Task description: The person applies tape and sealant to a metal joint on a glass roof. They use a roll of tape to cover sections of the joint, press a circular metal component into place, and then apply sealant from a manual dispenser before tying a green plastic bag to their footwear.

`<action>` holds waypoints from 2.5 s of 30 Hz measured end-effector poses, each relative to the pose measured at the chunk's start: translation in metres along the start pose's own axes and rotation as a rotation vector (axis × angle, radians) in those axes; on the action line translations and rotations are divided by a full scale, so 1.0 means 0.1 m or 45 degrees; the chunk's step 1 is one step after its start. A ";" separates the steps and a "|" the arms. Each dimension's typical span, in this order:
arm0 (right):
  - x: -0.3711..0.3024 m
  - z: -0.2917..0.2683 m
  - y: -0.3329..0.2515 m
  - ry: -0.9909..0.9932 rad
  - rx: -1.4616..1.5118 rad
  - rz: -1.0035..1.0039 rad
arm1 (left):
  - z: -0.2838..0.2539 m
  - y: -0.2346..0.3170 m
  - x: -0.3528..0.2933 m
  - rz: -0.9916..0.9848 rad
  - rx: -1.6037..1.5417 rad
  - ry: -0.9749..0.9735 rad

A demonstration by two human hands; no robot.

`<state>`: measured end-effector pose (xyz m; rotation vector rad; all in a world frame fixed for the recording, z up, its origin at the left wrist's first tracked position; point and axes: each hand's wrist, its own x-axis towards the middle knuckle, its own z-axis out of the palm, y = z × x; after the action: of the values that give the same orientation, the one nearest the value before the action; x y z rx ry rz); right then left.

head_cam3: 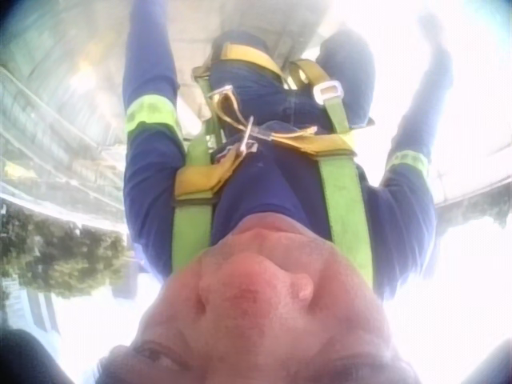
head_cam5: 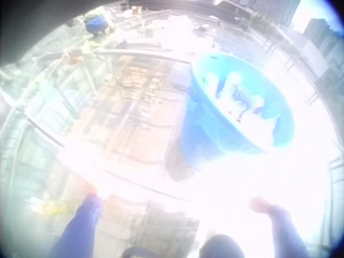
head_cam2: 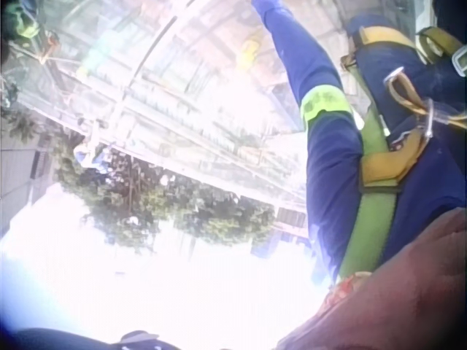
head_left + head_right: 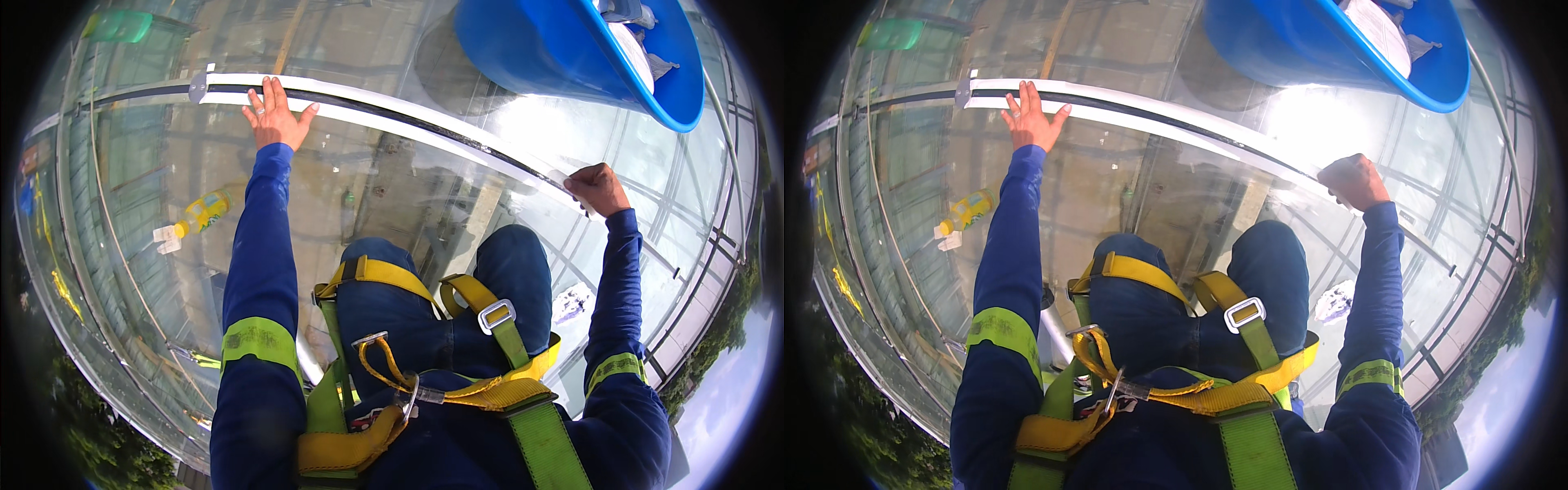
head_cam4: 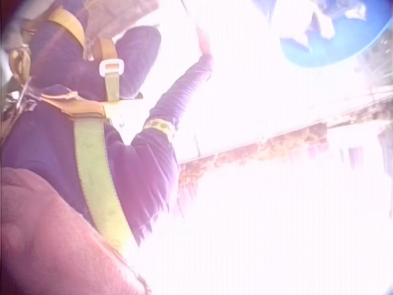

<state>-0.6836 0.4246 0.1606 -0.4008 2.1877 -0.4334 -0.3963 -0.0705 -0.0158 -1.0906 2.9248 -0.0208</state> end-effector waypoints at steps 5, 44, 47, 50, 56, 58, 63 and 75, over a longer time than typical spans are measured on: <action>-0.08 -0.12 -0.04 -0.071 0.047 0.037 | -0.05 -0.13 0.02 0.023 0.107 -0.122; 0.89 0.84 0.39 0.390 -0.823 -0.010 | -0.12 1.47 -0.67 0.486 -0.194 -0.172; 0.96 0.85 0.36 0.396 -0.759 0.136 | -0.12 1.61 -0.75 0.476 -0.202 -0.210; 1.02 0.82 0.53 0.427 -0.703 0.194 | -0.12 1.77 -0.79 0.484 -0.227 -0.202; 0.92 0.85 0.49 0.433 -0.644 0.100 | -0.08 1.84 -0.84 0.434 -0.224 -0.206; 0.84 0.83 0.40 0.362 -0.584 0.104 | -0.09 1.82 -0.84 0.436 -0.192 -0.207; 0.78 0.81 0.26 0.399 -0.646 0.199 | -0.09 1.87 -0.82 0.453 -0.161 -0.197; 0.78 0.74 0.16 0.336 -0.698 0.220 | -0.10 1.92 -0.83 0.450 -0.110 -0.231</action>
<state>-0.6728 0.3930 0.0568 -0.4596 2.5620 0.2341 -0.4590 0.1288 -0.0087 -0.5346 2.9251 0.2000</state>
